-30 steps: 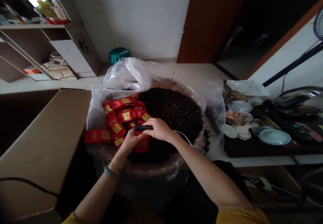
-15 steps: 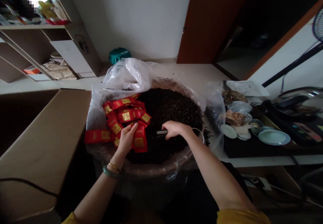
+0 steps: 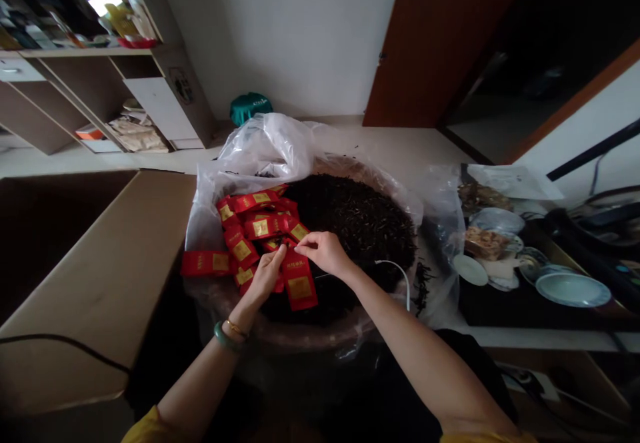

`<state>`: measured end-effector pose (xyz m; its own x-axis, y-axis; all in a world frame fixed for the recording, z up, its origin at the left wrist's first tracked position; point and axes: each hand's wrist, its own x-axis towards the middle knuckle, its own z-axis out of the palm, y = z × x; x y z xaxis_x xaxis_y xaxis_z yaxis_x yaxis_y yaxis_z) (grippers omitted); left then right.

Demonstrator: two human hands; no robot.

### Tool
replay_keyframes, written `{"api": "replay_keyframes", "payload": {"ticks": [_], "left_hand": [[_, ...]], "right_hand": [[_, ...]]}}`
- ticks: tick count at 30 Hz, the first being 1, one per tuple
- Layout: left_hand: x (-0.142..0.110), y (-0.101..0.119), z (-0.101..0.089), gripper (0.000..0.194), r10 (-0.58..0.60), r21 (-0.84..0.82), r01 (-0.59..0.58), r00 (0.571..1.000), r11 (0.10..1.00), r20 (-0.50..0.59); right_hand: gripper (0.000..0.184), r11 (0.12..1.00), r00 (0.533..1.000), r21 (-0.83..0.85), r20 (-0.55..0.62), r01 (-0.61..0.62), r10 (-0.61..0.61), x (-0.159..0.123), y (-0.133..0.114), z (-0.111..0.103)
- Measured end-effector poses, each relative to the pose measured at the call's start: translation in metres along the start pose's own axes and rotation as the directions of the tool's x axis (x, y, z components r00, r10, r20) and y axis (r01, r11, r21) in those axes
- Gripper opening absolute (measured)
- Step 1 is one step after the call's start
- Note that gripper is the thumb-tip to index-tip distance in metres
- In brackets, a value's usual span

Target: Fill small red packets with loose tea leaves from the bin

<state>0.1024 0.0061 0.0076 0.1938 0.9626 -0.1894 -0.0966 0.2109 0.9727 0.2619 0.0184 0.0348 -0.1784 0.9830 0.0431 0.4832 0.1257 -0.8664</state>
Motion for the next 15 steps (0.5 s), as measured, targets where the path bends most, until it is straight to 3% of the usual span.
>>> {"api": "replay_keyframes", "payload": {"ticks": [4,6,8,11,13,15], "left_hand": [[-0.001,0.006,-0.007,0.051,0.061,0.03,-0.059,0.996,0.998,-0.066],[0.0,0.01,-0.011,0.048,0.083,-0.027,-0.089,0.981,0.996,-0.173],[0.002,0.017,-0.017,0.046,0.096,-0.138,-0.148,0.94,0.979,-0.327],[0.009,0.026,-0.029,0.038,0.113,-0.335,-0.323,0.847,0.885,-0.519],[0.013,0.027,-0.038,0.03,0.136,-0.388,-0.397,0.824,0.832,-0.551],[0.016,0.025,-0.047,0.028,0.158,-0.332,-0.397,0.81,0.856,-0.564]], "right_hand": [[0.028,0.973,0.989,0.187,0.091,-0.133,0.117,0.001,0.0,0.0],[0.031,0.926,0.984,0.335,0.108,-0.172,0.143,0.002,0.0,0.0],[0.033,0.884,0.984,0.433,0.072,-0.177,0.162,0.004,0.001,-0.001],[0.032,0.865,0.98,0.465,0.035,-0.189,0.196,0.005,0.006,-0.002],[0.03,0.874,0.977,0.439,0.059,-0.209,0.205,0.006,0.011,-0.001],[0.026,0.904,0.974,0.364,0.099,-0.225,0.203,0.006,0.014,0.001]]}}
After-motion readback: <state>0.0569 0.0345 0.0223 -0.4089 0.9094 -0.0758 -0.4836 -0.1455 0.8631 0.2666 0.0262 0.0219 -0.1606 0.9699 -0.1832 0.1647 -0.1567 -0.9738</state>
